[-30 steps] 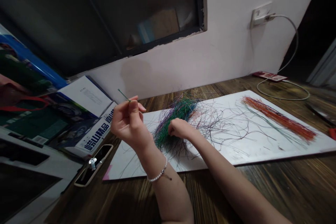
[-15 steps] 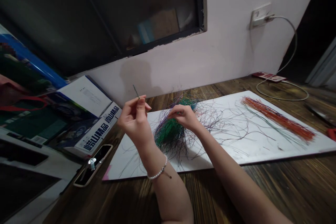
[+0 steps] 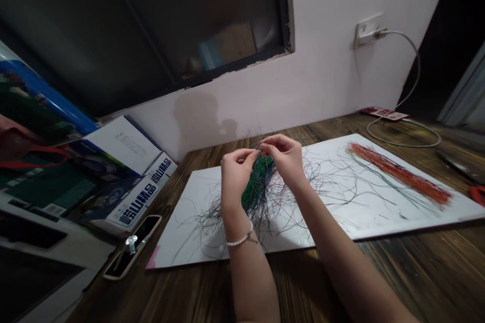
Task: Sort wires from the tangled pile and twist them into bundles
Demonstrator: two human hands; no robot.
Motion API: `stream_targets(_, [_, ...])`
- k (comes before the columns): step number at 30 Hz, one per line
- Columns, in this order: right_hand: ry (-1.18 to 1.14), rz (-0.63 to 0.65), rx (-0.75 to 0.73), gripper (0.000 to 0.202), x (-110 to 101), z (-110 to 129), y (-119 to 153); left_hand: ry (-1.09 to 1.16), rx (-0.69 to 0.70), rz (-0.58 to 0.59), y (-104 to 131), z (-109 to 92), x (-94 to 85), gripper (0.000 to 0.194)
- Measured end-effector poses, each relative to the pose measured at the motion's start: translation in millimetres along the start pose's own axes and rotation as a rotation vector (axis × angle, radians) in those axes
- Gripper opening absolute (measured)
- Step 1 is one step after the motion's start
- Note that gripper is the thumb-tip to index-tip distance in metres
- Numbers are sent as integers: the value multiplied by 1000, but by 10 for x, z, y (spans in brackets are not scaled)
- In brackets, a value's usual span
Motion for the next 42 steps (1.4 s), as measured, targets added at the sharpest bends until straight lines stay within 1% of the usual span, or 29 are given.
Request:
stream_targets(3, [-21, -24, -10, 3, -26, 60, -5, 55, -15, 53, -5, -13, 67, 19])
stream_targets(8, [49, -19, -48, 2, -31, 94, -2, 81, 5, 44, -9, -27, 54, 19])
stream_targets(12, [6, -19, -75, 2, -31, 109, 14, 95, -2, 70, -1, -27, 46, 21])
stream_targets(15, [27, -36, -95, 3, -40, 122, 25, 77, -11, 55, 8, -23, 35, 22])
stream_targets(19, [108, -41, -85, 3, -58, 108, 21, 38, -25, 50, 16, -5, 28, 21])
stream_targets(22, [109, -34, -82, 3, -72, 92, 11, 31, -27, 58, 18, 12, 28, 21])
stream_targets(25, [111, -18, -87, 1, -76, 83, 2, 33, -1, 57, 16, 20, 31, 21])
stream_targets(32, [129, 5, -68, 4, -103, 19, -41, -17, 77, -32, 5, 9, -5, 19])
stream_targets(36, [153, 24, -43, 11, -159, -10, -78, -40, 109, -94, -11, 16, -38, 18])
stream_targets(42, [107, 37, 23, 20, -227, -12, -105, -30, 133, -134, -18, 6, -37, 18])
Point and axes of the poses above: each hand's wrist, its own y-axis away from the middle knuckle, its own x-axis out of the palm, z = x × y, the point moved 4 cm from there along -y, towards the middle knuckle, and after that the axes turned 8 degrees about y, right-handed, at the moved point
